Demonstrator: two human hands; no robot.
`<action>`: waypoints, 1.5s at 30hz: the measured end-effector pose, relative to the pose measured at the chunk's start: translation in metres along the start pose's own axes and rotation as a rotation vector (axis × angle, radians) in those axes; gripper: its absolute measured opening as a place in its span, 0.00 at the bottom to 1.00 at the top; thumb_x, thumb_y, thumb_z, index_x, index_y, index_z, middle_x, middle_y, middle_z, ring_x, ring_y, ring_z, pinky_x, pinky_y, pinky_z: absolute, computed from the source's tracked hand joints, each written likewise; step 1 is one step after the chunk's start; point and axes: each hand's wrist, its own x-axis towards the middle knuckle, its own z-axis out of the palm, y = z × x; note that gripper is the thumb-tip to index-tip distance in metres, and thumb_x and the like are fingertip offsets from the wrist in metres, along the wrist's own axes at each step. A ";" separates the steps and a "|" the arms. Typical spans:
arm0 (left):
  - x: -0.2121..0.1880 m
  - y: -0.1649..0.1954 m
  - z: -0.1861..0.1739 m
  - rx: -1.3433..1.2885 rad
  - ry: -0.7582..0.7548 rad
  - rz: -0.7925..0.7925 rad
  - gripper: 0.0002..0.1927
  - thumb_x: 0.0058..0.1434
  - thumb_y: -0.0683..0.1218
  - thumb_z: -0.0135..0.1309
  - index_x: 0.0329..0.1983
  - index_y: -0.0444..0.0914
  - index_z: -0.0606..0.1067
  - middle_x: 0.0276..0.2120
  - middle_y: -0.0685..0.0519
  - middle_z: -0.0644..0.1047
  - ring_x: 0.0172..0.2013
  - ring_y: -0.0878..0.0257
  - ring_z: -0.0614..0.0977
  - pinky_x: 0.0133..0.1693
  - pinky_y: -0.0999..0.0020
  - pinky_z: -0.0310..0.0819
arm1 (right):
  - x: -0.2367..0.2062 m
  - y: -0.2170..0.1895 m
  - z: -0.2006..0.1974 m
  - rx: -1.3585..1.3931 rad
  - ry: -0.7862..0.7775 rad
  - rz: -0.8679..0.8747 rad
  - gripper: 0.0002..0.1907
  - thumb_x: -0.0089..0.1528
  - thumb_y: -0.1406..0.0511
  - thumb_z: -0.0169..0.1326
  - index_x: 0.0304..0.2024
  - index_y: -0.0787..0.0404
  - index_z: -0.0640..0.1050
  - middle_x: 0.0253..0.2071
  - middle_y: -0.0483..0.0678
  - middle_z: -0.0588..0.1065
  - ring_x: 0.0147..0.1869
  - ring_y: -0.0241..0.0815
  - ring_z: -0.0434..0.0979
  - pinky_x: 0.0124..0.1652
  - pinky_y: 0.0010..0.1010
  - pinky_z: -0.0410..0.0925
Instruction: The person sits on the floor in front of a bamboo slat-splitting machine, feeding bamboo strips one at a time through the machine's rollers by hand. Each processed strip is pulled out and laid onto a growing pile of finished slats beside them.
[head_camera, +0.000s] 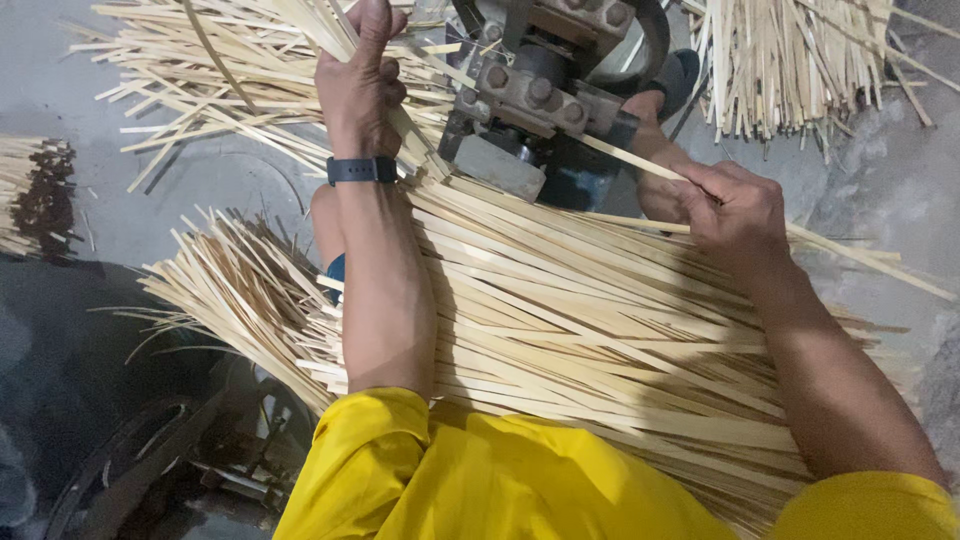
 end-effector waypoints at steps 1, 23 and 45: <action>0.000 0.000 0.001 0.000 -0.006 0.003 0.27 0.58 0.56 0.69 0.51 0.33 0.78 0.41 0.49 0.83 0.22 0.74 0.70 0.20 0.80 0.61 | 0.003 -0.002 -0.001 -0.037 -0.018 0.010 0.12 0.67 0.68 0.61 0.54 0.64 0.83 0.34 0.55 0.78 0.33 0.48 0.78 0.37 0.34 0.70; 0.018 -0.015 -0.019 -0.131 0.101 0.074 0.22 0.68 0.58 0.58 0.43 0.34 0.75 0.31 0.47 0.82 0.24 0.66 0.72 0.22 0.72 0.63 | -0.050 0.056 -0.045 -0.037 -0.268 0.211 0.07 0.65 0.62 0.64 0.43 0.56 0.85 0.34 0.48 0.82 0.32 0.37 0.80 0.34 0.27 0.72; 0.022 -0.015 -0.025 -0.156 0.144 0.011 0.24 0.58 0.58 0.67 0.36 0.34 0.73 0.28 0.49 0.79 0.19 0.69 0.69 0.18 0.72 0.57 | 0.009 -0.032 0.028 -0.136 -0.210 -0.255 0.11 0.70 0.66 0.55 0.51 0.63 0.82 0.49 0.57 0.79 0.53 0.49 0.79 0.53 0.38 0.71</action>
